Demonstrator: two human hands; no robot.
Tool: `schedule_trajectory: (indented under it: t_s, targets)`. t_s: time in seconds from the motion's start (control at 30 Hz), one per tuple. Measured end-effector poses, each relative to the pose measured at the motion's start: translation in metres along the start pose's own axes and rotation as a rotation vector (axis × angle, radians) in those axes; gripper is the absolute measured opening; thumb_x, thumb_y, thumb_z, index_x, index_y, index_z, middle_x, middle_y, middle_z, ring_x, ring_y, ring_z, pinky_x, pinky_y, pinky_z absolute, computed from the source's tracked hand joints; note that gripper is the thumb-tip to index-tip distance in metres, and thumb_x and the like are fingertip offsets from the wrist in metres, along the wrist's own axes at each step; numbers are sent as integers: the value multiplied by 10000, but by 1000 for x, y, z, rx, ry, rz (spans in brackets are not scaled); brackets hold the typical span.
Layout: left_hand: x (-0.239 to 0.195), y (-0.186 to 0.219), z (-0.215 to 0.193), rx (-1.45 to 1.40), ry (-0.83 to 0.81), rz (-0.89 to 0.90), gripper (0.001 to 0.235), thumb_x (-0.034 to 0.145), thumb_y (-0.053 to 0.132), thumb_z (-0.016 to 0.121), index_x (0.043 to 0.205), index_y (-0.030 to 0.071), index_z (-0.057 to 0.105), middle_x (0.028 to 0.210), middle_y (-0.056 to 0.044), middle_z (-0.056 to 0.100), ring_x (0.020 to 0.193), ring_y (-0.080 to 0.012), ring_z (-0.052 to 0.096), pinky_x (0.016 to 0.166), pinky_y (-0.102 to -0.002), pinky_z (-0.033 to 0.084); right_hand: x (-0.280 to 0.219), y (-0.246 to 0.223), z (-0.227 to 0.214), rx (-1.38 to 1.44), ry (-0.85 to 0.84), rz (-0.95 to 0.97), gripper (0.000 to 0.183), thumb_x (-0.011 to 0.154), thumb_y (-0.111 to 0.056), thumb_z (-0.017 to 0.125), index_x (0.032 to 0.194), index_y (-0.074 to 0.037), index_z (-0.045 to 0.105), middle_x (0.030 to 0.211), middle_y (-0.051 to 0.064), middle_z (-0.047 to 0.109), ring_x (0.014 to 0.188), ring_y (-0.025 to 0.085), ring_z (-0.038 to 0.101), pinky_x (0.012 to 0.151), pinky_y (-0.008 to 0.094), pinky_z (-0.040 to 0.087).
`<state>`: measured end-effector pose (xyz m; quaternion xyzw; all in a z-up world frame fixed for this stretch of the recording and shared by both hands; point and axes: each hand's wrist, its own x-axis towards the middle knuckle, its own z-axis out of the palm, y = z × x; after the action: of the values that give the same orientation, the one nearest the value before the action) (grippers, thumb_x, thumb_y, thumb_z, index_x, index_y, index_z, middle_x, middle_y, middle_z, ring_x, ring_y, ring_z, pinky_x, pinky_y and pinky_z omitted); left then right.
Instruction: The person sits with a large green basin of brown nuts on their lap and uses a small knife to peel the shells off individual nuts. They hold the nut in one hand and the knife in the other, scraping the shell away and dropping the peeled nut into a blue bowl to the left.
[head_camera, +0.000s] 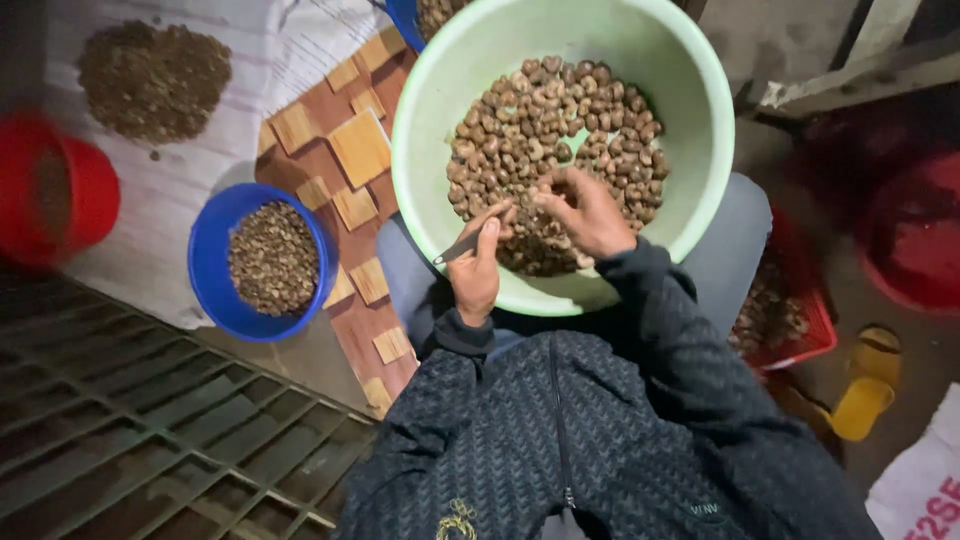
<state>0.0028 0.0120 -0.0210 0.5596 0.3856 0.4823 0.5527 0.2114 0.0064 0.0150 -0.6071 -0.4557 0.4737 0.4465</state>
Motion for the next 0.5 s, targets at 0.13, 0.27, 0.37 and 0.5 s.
schedule_trajectory:
  t_s: [0.13,0.27,0.37,0.5]
  targets:
    - [-6,10,12,17,-146,50,319,1249,137,501,1479,-5,671,1515,-239,686,1430,-381,655,1086,-498,642,-38,-2,8,147,30,37,224,1054,-105,672,1242,8,626,966,260,720,823,338,727,626,435,610]
    - [-4,4,19,-182,-244,39,319,1239,97,510,1484,-42,661,1548,-257,654,1451,-415,628,1156,-566,640,-47,9,5,249,87,69,251,1003,-109,744,1199,-21,613,915,167,749,779,162,690,601,303,620]
    - [-3,5,18,-167,-254,24,315,1238,99,504,1465,-40,671,1532,-257,664,1449,-425,627,1181,-591,617,-50,-4,3,289,64,41,233,1012,-104,728,1199,-23,615,908,190,765,794,179,724,607,315,630]
    - [-1,17,23,-85,-265,53,295,1237,122,530,1446,-1,698,1534,-229,669,1456,-411,627,1176,-599,607,-48,-15,3,310,86,63,261,994,-89,745,1215,2,641,936,199,772,809,187,737,584,283,640]
